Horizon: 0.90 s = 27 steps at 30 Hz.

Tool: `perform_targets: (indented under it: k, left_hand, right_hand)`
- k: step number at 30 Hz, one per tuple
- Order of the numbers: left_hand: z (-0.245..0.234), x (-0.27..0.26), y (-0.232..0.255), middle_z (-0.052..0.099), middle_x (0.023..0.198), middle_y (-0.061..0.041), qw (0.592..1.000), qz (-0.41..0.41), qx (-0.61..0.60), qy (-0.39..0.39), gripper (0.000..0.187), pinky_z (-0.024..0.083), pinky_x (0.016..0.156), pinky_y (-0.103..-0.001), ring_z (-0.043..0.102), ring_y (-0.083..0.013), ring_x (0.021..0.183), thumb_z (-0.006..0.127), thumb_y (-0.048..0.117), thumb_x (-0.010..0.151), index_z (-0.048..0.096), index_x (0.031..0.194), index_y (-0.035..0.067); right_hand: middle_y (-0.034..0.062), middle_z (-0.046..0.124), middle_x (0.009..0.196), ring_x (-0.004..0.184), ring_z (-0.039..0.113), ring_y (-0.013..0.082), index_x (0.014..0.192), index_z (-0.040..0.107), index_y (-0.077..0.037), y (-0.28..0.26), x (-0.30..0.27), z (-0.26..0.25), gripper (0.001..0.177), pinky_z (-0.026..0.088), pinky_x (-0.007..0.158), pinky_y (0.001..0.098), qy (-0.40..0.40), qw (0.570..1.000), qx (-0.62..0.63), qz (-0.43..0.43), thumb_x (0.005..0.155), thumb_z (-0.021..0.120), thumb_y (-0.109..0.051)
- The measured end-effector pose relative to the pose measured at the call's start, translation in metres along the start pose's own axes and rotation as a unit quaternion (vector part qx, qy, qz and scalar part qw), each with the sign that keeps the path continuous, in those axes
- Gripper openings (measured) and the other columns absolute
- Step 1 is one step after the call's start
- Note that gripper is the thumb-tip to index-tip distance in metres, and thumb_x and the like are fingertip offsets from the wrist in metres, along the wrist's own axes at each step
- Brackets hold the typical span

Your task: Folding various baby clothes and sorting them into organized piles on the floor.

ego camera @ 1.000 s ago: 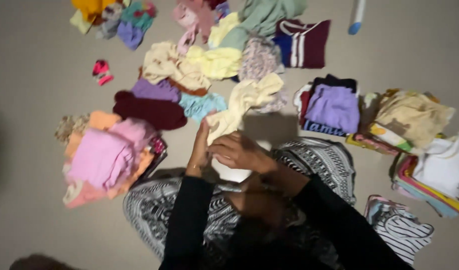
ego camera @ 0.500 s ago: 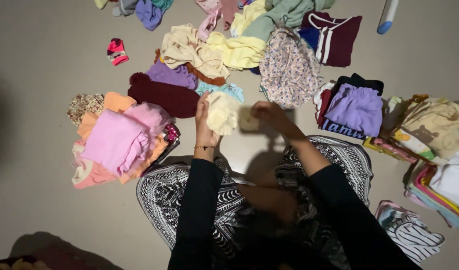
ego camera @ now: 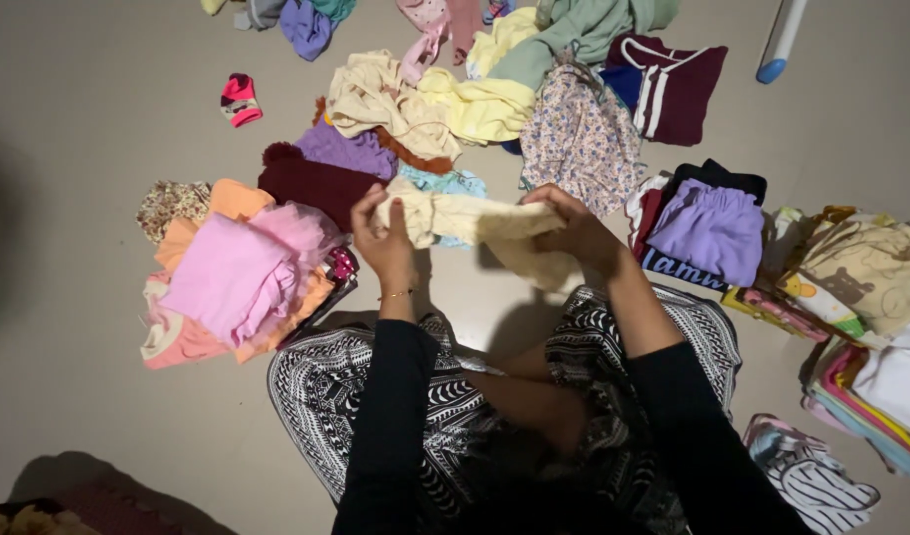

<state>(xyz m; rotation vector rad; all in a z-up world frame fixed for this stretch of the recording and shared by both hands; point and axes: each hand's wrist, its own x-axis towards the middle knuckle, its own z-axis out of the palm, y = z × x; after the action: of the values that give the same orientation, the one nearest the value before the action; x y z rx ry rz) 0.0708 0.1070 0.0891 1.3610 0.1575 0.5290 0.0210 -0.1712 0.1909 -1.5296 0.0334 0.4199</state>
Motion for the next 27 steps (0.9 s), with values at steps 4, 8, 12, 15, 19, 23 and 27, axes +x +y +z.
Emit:
perform_targets:
  k: [4,8,12,15,19,23,27]
  left_hand:
    - [-0.007,0.004,0.007,0.063,0.136,-0.019,0.996,-0.022,-0.009,0.09,0.02,0.046,0.115,-0.039,0.06,-0.0264,0.128,0.071,-0.002,0.097,0.063,0.115,0.002]
    - [0.004,0.003,0.037,0.053,0.142,-0.011,0.997,-0.024,0.046,0.05,0.027,0.045,0.11,-0.038,0.053,-0.0254,0.134,0.073,0.002,0.09,0.066,0.115,0.009]
    - [0.011,-0.016,0.019,0.064,0.132,-0.002,0.913,0.154,0.312,-0.213,0.046,0.043,0.118,-0.044,0.052,-0.0262,0.135,0.089,0.016,0.077,0.069,0.118,0.022]
    - [0.056,-0.041,0.104,0.056,0.137,-0.014,0.821,0.078,0.446,-0.348,0.07,0.021,0.104,-0.063,0.046,-0.0354,0.133,0.098,0.028,0.06,0.07,0.123,0.018]
    - [0.055,-0.049,0.084,0.067,0.125,-0.014,0.853,0.153,0.378,-0.327,0.07,0.01,0.101,-0.064,0.054,-0.0334,0.123,0.095,0.027,0.055,0.068,0.118,0.01]
    - [0.037,-0.04,0.04,0.074,0.108,-0.011,0.916,0.07,0.273,-0.287,0.039,0.043,0.092,-0.048,0.066,-0.027,0.093,0.064,0.005,0.085,0.068,0.123,0.011]
    - [0.032,-0.033,0.042,0.074,0.087,-0.015,0.932,-0.068,0.199,-0.295,0.036,0.054,0.069,-0.04,0.066,-0.0339,0.07,0.048,0.004,0.094,0.07,0.121,0.01]
  right_hand:
    - [0.009,0.069,0.114,0.104,0.065,0.0188,0.118,0.065,-0.007,0.074,0.03,-0.041,0.029,0.056,0.085,0.0346,0.04,0.989,-0.084,-0.114,0.091,0.073,-0.004]
    - [0.0038,0.07,0.103,0.091,0.065,0.013,0.116,0.069,-0.003,0.098,0.048,-0.055,0.019,0.054,0.08,0.0271,0.125,0.977,-0.058,-0.163,0.099,0.066,-0.006]
    - [0.0051,0.062,0.1,0.082,0.05,0.0145,0.124,0.064,0.001,0.102,0.041,-0.046,0.028,0.041,0.073,0.028,0.121,0.983,0.093,-0.1,0.108,0.055,-0.019]
    - [0.0107,0.061,0.101,0.087,0.051,0.0186,0.122,0.062,0.006,0.103,0.026,-0.028,0.037,0.041,0.078,0.0305,0.125,0.984,0.114,-0.05,0.115,0.048,-0.029]
    - [0.0115,0.07,0.108,0.101,0.068,0.018,0.119,0.062,0.004,0.053,0.014,-0.007,0.039,0.057,0.095,0.0299,0.066,0.979,0.185,-0.053,0.109,0.047,-0.031]
    - [0.0095,0.074,0.104,0.092,0.07,0.0164,0.118,0.071,-0.004,0.025,0.01,-0.013,0.029,0.059,0.084,0.031,0.154,0.975,0.025,-0.156,0.099,0.06,-0.024]
    - [0.0093,0.072,0.096,0.085,0.066,0.0186,0.108,0.081,-0.008,0.025,0.018,-0.028,0.019,0.056,0.076,0.0322,0.309,0.833,-0.332,-0.318,0.089,0.081,-0.013]
